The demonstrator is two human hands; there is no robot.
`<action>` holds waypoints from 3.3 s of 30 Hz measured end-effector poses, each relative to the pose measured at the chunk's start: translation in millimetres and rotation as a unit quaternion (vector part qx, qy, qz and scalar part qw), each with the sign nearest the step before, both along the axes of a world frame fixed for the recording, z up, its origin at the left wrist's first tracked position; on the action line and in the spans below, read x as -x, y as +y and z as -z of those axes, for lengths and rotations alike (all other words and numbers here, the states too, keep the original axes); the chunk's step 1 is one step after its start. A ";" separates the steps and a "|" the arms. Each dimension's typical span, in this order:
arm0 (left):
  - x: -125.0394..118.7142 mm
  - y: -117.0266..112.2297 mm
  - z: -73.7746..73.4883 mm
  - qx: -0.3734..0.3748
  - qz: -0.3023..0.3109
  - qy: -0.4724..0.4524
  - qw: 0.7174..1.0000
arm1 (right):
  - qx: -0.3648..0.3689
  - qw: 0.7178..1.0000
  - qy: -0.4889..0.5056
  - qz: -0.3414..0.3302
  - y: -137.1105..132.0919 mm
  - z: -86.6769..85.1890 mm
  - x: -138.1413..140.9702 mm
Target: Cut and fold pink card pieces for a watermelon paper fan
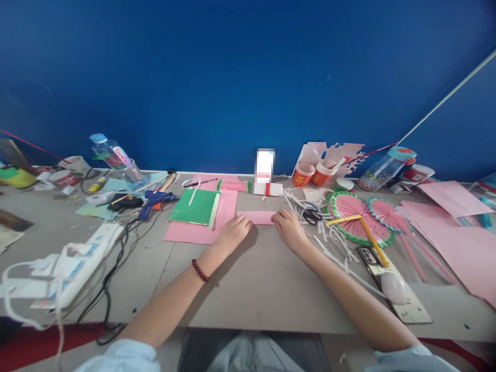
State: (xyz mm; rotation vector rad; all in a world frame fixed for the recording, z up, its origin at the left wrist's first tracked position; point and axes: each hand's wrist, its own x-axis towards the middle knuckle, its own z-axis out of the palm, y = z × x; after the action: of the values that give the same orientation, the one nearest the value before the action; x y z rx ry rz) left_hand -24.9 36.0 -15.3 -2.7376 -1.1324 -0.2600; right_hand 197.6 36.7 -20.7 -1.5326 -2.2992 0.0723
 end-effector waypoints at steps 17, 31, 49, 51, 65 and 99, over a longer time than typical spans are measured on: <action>-24.3 -34.0 -4.3 0.085 -0.092 -0.063 0.990 | 0.028 0.975 -0.215 0.044 -42.1 -9.0 36.9; -25.3 -39.3 -4.3 0.087 -0.092 -0.063 0.990 | 0.032 0.978 -0.202 0.040 -48.6 -7.6 40.8; -30.2 -39.9 0.3 0.060 -0.105 -0.039 0.992 | 0.041 0.978 -0.199 0.052 -50.1 -6.0 46.9; -30.5 -40.1 -0.1 0.067 -0.110 -0.049 0.990 | 0.037 0.979 -0.196 0.050 -49.5 -5.4 46.1; -19.4 -24.8 4.3 0.066 -0.112 -0.057 0.990 | 0.050 0.978 -0.196 0.052 -46.8 -11.2 42.6; 11.9 19.8 7.0 0.046 -0.015 -0.440 0.896 | -0.103 0.963 0.250 0.003 9.2 7.6 -11.3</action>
State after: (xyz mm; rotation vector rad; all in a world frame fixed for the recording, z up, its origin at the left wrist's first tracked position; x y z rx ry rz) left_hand -36.8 55.8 -22.3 -2.6899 -1.3562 -1.5940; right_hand 208.9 45.9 -28.3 -1.2436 -1.8387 0.1903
